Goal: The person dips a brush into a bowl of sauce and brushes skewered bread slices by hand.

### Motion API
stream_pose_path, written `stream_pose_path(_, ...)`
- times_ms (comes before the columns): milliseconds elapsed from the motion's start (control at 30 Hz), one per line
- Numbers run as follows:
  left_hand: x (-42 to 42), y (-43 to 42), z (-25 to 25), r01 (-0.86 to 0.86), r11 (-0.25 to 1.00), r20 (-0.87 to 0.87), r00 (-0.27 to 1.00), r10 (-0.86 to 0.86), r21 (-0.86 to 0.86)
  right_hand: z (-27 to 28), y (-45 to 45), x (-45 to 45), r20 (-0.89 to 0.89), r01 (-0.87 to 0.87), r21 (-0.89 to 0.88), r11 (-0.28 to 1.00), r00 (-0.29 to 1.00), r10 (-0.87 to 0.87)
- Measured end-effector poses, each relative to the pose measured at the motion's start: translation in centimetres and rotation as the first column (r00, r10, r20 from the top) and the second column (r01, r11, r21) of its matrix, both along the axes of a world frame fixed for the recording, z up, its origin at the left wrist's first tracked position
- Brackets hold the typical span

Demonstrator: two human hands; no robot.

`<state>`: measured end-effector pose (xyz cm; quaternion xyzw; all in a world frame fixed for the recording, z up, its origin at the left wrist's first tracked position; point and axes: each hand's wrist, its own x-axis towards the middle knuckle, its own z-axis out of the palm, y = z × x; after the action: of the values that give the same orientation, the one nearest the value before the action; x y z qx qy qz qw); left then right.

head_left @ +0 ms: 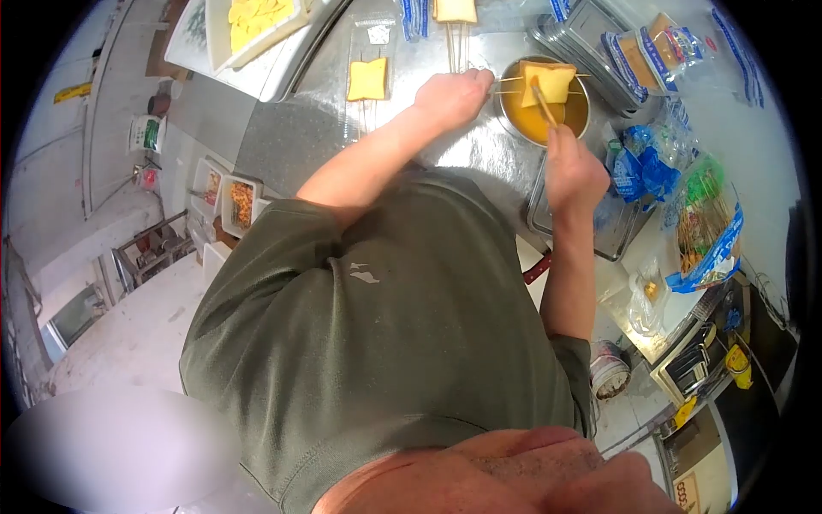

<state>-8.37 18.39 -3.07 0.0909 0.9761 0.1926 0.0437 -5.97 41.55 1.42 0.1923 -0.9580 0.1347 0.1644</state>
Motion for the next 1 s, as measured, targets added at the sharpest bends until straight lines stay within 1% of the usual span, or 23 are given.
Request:
stream_pose_path(33,0.0,-0.1,0.1,-0.014,1.0,0.001,1.0,0.014,-0.007,0.1,-0.7,0.2,0.003,-0.003,-0.023,1.0,1.0,0.003)
stream_pose_path(100,0.1,-0.7,0.4,-0.035,0.999,0.004,0.999,0.035,0.014,0.4,-0.3,0.1,-0.007,0.069,-0.263,0.962,0.997,-0.074)
stream_pose_path(133,0.3,-1.0,0.5,-0.048,0.999,0.007,0.999,0.048,0.023,0.4,0.0,-0.1,-0.003,0.1,-0.379,0.92,0.994,-0.11)
stream_pose_path(167,0.4,-1.4,0.4,-0.047,0.998,0.009,0.999,0.047,0.04,-1.1,0.6,-0.9,0.062,0.159,-0.591,0.791,0.986,-0.152)
stream_pose_path(200,0.5,-1.5,0.1,-0.048,0.997,0.011,0.999,0.048,0.059,-2.0,1.2,-1.6,0.299,0.325,-0.744,0.583,0.943,-0.145)
stream_pose_path(233,0.7,-1.6,-0.1,-0.054,0.996,0.012,0.999,0.053,0.073,-2.7,1.6,-2.4,0.514,0.503,-0.795,0.34,0.856,-0.064)
stream_pose_path(267,0.9,-1.8,-0.3,-0.06,0.994,0.009,0.998,0.06,0.092,-3.7,1.6,-3.0,0.68,0.674,-0.733,0.093,0.728,0.085)
stream_pose_path(300,1.3,-1.8,-0.5,-0.072,0.992,0.007,0.997,0.071,0.108,-4.7,1.8,-2.9,0.692,0.708,-0.706,0.022,0.684,0.23)
stream_pose_path(333,1.7,-2.0,-0.4,-0.082,0.989,0.004,0.997,0.082,0.125,-5.6,1.9,-2.4,0.737,0.748,-0.663,0.036,0.644,0.203)
stream_pose_path(400,2.6,-3.3,0.0,-0.195,0.976,0.095,0.978,0.186,0.098,-7.3,2.6,-1.4,0.813,0.814,-0.578,0.06,0.568,0.13)
stream_pose_path(500,5.5,-6.6,0.7,-0.387,0.915,0.227,0.907,0.356,0.112,-9.0,5.0,-0.3,0.768,0.769,-0.637,0.057,0.627,0.134)
stream_pose_path(567,8.1,-9.3,-1.2,-0.528,0.844,0.18,0.843,0.507,0.096,-8.3,5.1,-0.1,0.75,0.754,-0.656,0.036,0.646,0.145)
stream_pose_path(600,9.3,-10.3,-1.6,-0.592,0.798,0.189,0.802,0.567,0.115,-7.9,5.1,-0.1,0.742,0.747,-0.664,0.026,0.654,0.15)
stream_pose_path(633,10.6,-11.2,-1.9,-0.651,0.747,0.198,0.756,0.624,0.134,-7.4,4.8,0.0,0.74,0.741,-0.669,0.057,0.657,0.147)
stream_pose_path(667,11.5,-11.7,-2.3,-0.708,0.689,0.209,0.705,0.677,0.155,-7.5,4.6,0.0,0.735,0.736,-0.674,0.061,0.659,0.161)
stream_pose_path(867,13.6,-13.0,-6.3,-0.841,0.519,0.226,0.541,0.81,0.154,-7.2,2.9,-0.6,0.733,0.731,-0.675,0.096,0.651,0.198)
stream_pose_path(1000,13.7,-13.0,-7.9,-0.847,0.509,0.242,0.532,0.811,0.156,-6.8,2.6,-0.6,0.738,0.735,-0.67,0.1,0.647,0.192)
